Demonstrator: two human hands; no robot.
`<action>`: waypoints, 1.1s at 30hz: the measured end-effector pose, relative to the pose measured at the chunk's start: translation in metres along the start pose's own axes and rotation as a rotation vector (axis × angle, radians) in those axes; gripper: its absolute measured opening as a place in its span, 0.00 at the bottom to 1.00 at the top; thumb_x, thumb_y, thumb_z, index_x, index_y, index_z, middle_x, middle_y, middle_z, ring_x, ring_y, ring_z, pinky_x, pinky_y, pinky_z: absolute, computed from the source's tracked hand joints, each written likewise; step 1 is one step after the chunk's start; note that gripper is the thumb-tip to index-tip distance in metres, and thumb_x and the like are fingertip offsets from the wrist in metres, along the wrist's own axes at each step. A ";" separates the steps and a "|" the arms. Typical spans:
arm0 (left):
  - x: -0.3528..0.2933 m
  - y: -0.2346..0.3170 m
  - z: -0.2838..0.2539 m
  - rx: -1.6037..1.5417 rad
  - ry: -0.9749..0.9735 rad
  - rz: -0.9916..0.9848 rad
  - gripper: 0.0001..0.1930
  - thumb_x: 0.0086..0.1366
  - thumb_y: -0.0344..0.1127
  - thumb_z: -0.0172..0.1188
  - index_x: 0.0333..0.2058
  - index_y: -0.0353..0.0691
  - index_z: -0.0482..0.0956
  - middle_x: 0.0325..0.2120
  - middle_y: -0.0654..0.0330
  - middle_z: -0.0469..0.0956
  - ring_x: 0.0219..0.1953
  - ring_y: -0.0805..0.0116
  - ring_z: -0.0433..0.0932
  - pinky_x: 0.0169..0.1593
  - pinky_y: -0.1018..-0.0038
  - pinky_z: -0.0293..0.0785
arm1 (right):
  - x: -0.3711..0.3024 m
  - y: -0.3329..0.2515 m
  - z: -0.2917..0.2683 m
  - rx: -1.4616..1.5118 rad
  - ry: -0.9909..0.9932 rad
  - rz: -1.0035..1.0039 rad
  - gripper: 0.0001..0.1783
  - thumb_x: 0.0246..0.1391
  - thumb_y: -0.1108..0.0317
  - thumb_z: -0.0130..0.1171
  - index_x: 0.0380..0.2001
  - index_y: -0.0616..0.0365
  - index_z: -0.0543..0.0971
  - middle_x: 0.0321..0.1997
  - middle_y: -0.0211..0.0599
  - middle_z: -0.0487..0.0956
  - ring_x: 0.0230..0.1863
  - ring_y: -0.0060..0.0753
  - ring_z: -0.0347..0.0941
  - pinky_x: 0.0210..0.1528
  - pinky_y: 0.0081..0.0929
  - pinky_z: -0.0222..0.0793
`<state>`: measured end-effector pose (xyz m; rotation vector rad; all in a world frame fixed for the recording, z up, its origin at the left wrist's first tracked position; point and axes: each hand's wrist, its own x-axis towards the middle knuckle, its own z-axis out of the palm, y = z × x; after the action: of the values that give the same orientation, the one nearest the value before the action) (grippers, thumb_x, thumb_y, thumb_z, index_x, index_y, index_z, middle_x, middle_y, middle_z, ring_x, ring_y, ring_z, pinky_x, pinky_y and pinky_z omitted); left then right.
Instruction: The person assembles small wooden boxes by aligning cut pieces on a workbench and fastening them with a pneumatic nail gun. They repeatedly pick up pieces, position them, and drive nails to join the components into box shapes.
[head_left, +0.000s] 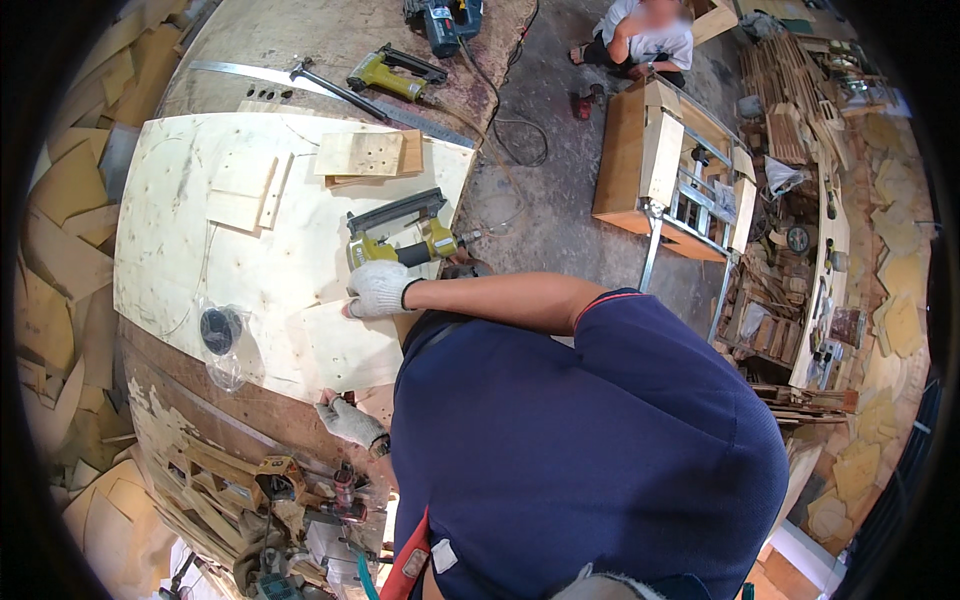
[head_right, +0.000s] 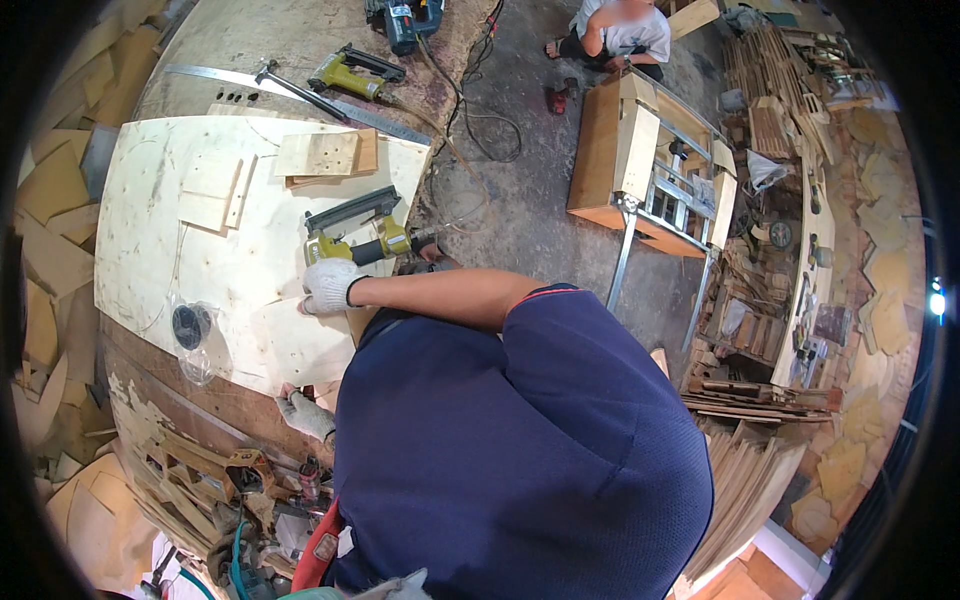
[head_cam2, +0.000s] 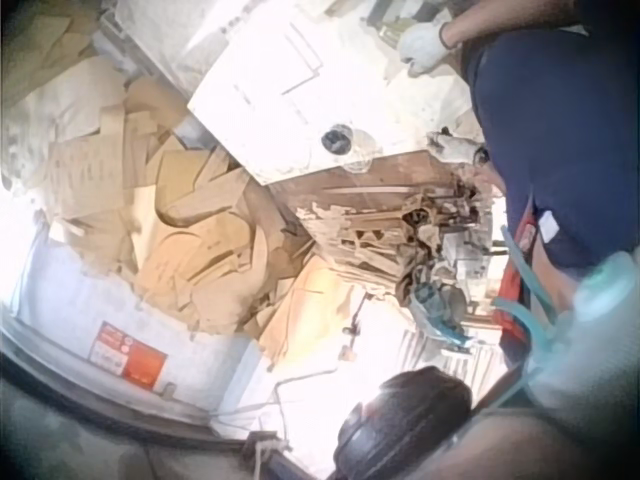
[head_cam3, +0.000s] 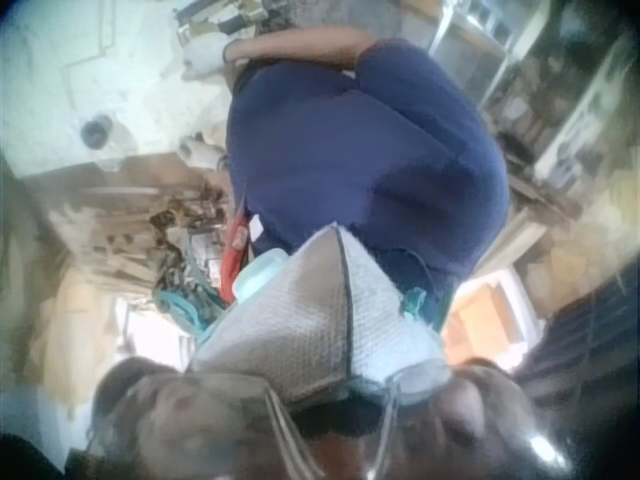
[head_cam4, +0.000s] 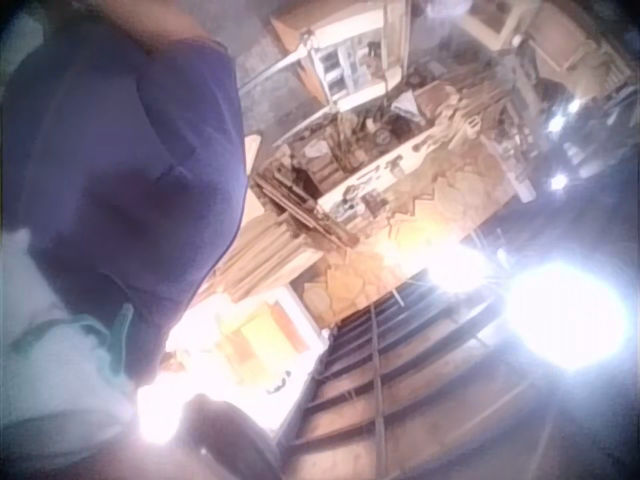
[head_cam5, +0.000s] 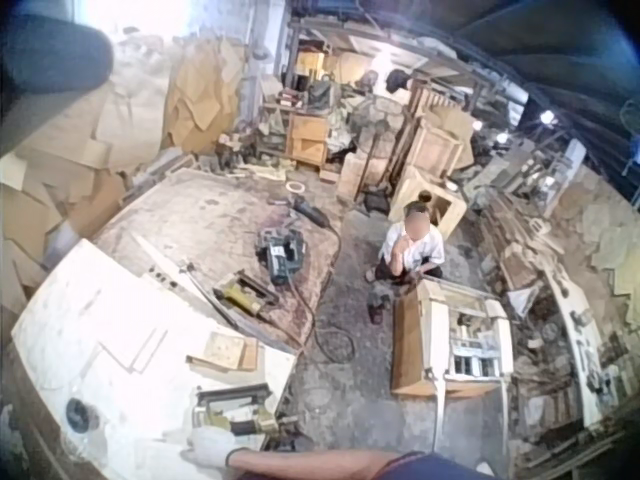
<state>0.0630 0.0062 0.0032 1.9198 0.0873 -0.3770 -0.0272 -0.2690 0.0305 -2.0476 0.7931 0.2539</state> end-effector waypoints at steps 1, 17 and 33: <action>0.000 -0.001 0.000 0.032 0.004 0.023 0.15 0.81 0.36 0.61 0.52 0.27 0.81 0.44 0.50 0.84 0.43 0.63 0.84 0.47 0.66 0.86 | 0.000 0.000 0.000 -0.001 -0.014 0.018 0.28 0.61 0.40 0.64 0.39 0.56 0.91 0.39 0.52 0.88 0.44 0.60 0.86 0.47 0.54 0.81; 0.001 -0.009 0.001 -0.047 0.053 -0.013 0.11 0.81 0.33 0.60 0.52 0.31 0.81 0.45 0.53 0.82 0.44 0.66 0.81 0.48 0.68 0.80 | 0.002 0.001 0.002 -0.006 0.003 -0.012 0.30 0.60 0.38 0.64 0.39 0.57 0.91 0.38 0.54 0.89 0.44 0.61 0.87 0.48 0.54 0.81; 0.001 -0.010 -0.001 -0.142 0.026 -0.101 0.12 0.81 0.34 0.59 0.55 0.34 0.78 0.45 0.52 0.81 0.47 0.62 0.83 0.49 0.67 0.81 | 0.001 -0.001 -0.002 -0.007 -0.025 0.004 0.30 0.61 0.38 0.63 0.40 0.57 0.91 0.39 0.55 0.88 0.45 0.60 0.87 0.49 0.53 0.81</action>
<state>0.0623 0.0111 -0.0056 1.7841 0.2238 -0.4026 -0.0264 -0.2709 0.0322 -2.0461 0.7823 0.2845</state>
